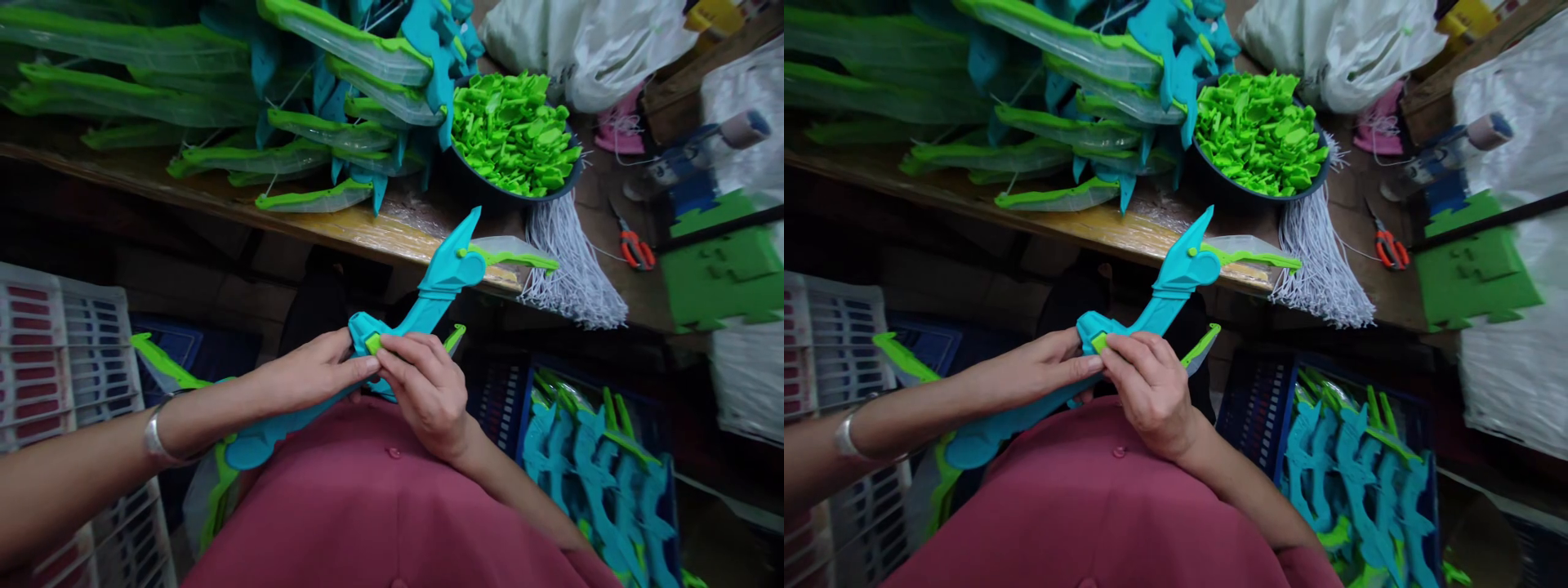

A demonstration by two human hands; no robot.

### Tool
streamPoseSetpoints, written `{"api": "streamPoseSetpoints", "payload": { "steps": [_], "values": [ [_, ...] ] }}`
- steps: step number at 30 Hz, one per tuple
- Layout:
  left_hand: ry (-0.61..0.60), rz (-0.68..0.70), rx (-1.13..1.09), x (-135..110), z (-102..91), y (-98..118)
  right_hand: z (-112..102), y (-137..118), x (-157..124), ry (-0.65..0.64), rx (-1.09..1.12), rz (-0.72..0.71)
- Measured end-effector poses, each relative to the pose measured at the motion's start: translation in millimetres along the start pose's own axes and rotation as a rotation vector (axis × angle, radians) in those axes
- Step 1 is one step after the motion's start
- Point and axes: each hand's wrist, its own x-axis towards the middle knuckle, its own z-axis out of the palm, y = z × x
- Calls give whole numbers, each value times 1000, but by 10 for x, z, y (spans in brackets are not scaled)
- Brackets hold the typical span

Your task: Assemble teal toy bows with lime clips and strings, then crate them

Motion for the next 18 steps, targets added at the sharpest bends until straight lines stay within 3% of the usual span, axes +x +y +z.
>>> {"api": "streamPoseSetpoints", "payload": {
  "steps": [9, 15, 18],
  "values": [
    [45, -23, 159, -105, -6, 101, -80, -5, 60, -31, 75, 37],
    [125, -14, 358, -151, 48, 40, -221, 37, 213, -237, -42, 41],
    [122, -13, 430, -163, 91, -23, -249, 91, 379, -499, -122, 16]
  ]
}}
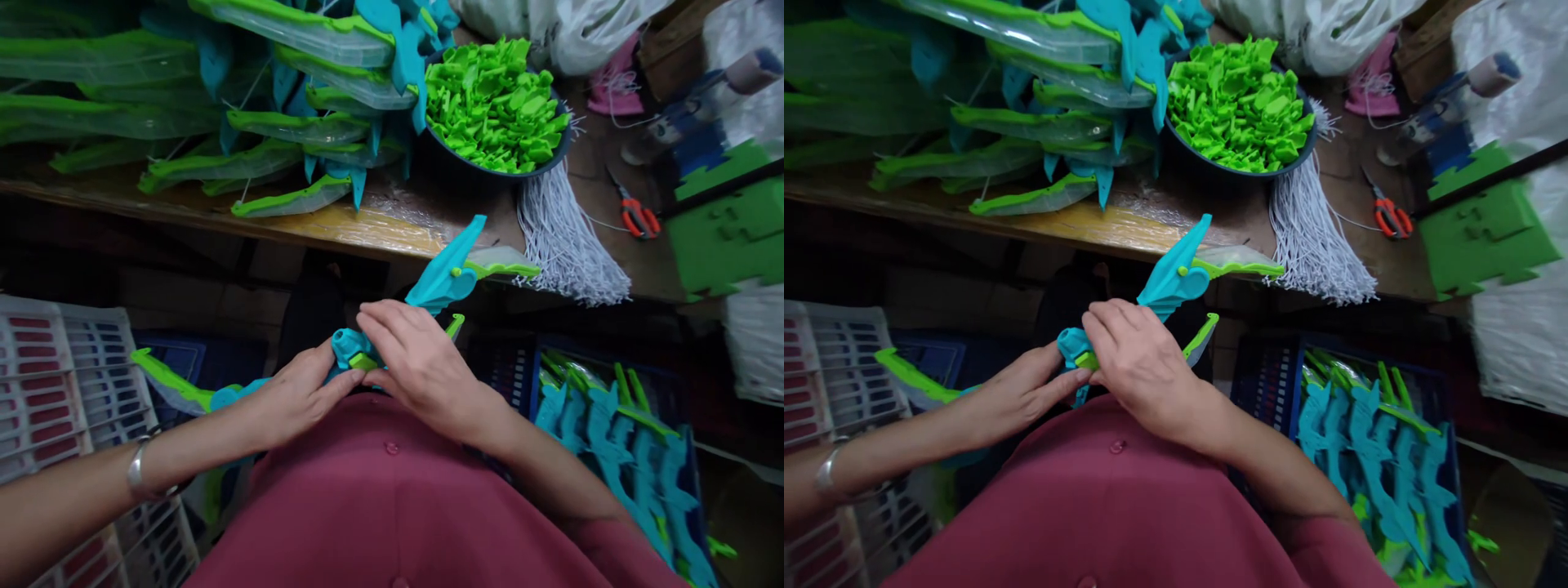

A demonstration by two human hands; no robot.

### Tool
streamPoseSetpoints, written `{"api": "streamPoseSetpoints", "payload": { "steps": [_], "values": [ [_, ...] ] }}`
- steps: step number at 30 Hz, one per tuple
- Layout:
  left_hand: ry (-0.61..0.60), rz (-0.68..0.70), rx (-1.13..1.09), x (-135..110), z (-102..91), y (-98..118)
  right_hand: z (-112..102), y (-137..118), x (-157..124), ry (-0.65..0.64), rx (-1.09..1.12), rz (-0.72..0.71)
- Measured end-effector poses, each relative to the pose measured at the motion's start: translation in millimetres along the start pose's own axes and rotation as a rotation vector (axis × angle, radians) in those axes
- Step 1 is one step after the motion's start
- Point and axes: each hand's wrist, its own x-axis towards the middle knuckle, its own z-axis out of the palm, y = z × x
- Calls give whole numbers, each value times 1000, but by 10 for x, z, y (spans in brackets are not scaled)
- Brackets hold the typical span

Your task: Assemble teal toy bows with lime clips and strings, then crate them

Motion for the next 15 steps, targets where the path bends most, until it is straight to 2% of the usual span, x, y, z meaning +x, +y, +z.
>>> {"api": "streamPoseSetpoints", "payload": {
  "steps": [3, 5, 11, 15],
  "values": [
    [-45, 7, 48, -14, 52, -68, -30, 68, 153, -354, 5, -27],
    [-78, 9, 74, -17, 74, -130, -6, 104, 226, -485, 2, -27],
    [-107, 30, 145, -11, 109, -294, 108, 141, 271, -520, 25, -52],
    [-107, 54, 115, 17, 89, -322, 149, 152, 298, -566, 67, -10]
  ]
}}
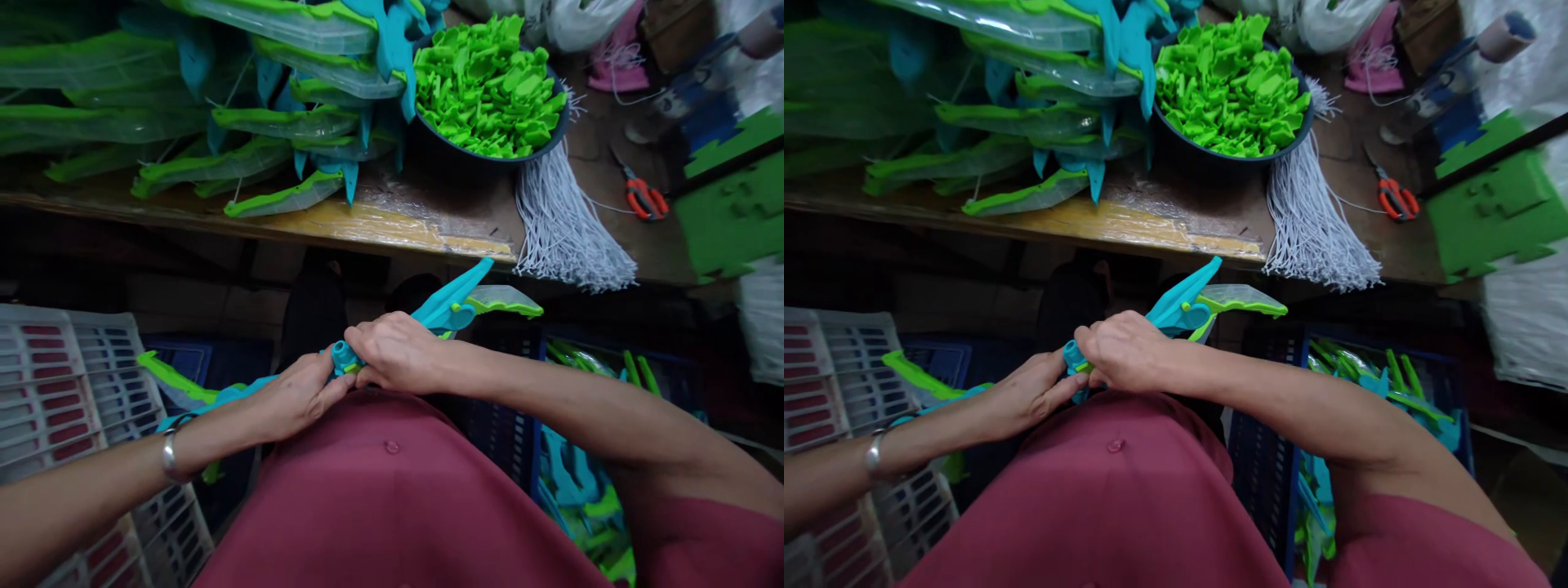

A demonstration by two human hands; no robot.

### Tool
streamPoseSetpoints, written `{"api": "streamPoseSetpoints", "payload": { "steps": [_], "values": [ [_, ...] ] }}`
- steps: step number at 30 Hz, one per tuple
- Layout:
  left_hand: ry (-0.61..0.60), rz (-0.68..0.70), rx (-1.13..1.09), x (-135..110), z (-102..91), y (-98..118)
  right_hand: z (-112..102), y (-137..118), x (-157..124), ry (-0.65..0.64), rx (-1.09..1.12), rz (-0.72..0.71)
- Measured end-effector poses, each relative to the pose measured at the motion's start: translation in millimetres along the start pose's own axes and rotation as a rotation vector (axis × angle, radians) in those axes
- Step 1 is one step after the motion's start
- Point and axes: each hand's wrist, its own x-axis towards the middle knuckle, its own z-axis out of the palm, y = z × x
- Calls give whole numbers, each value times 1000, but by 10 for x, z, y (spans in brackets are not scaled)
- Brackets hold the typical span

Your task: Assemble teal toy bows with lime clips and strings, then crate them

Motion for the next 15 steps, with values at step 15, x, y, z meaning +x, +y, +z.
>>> {"api": "streamPoseSetpoints", "payload": {
  "steps": [15],
  "values": [
    [-46, -113, -139, -84, -410, -19, -464, 154, -106, 286, 34, -28]
  ]
}}
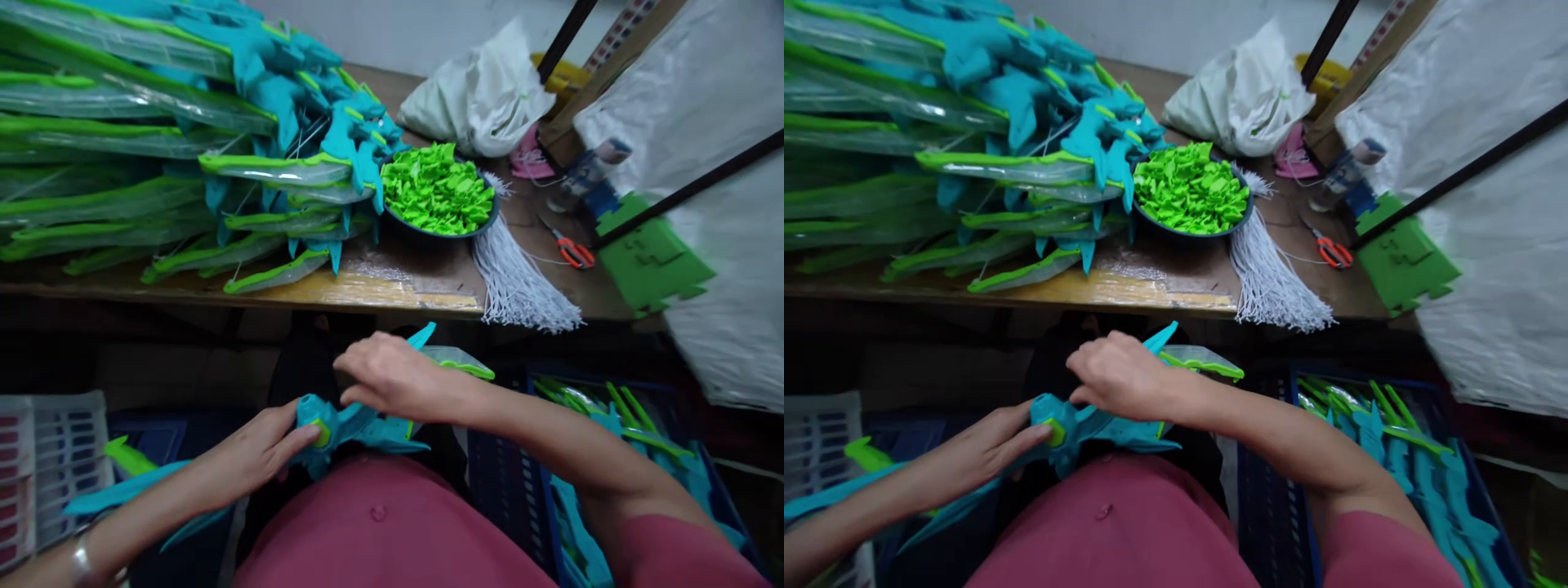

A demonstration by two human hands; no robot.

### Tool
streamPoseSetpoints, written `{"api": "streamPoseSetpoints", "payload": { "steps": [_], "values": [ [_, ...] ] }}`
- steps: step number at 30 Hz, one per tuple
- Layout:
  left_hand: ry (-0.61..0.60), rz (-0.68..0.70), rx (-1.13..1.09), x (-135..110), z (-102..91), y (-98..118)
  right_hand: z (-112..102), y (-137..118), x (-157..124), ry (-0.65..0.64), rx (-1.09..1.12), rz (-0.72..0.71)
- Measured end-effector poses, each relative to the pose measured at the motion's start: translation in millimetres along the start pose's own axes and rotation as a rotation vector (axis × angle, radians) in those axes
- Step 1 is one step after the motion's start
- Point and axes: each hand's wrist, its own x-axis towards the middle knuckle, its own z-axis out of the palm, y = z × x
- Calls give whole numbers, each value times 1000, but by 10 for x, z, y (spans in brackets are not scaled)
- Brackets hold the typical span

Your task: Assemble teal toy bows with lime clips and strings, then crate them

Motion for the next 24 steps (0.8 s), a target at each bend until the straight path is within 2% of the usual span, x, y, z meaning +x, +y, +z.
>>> {"api": "streamPoseSetpoints", "payload": {
  "steps": [2, 4, 6, 7, 8, 10, 12, 16, 19, 22, 24],
  "values": [
    [49, -37, -30, -119, -70, -70, -373, 202, -74, 305, 53, 16],
    [162, -87, -48, -253, -134, -191, -739, 539, -106, 564, 145, 94],
    [269, -126, -48, -369, -184, -324, -997, 980, -63, 709, 122, 265],
    [307, -134, -46, -411, -202, -376, -1067, 1213, -11, 714, 45, 378],
    [344, -136, -48, -439, -217, -412, -1100, 1437, 59, 659, -46, 479],
    [411, -136, -69, -460, -238, -420, -1079, 1816, 233, 582, -142, 565],
    [435, -144, -136, -443, -258, -353, -1007, 2073, 422, 523, -192, 584],
    [305, -161, -395, -383, -297, -184, -940, 2319, 725, 427, -267, 635],
    [249, -111, -634, -360, -304, -193, -965, 2426, 845, 392, -273, 652],
    [58, -25, -919, -350, -276, -291, -957, 2490, 881, 418, -242, 636],
    [-84, 84, -1092, -338, -248, -345, -927, 2484, 862, 474, -212, 612]
  ]
}}
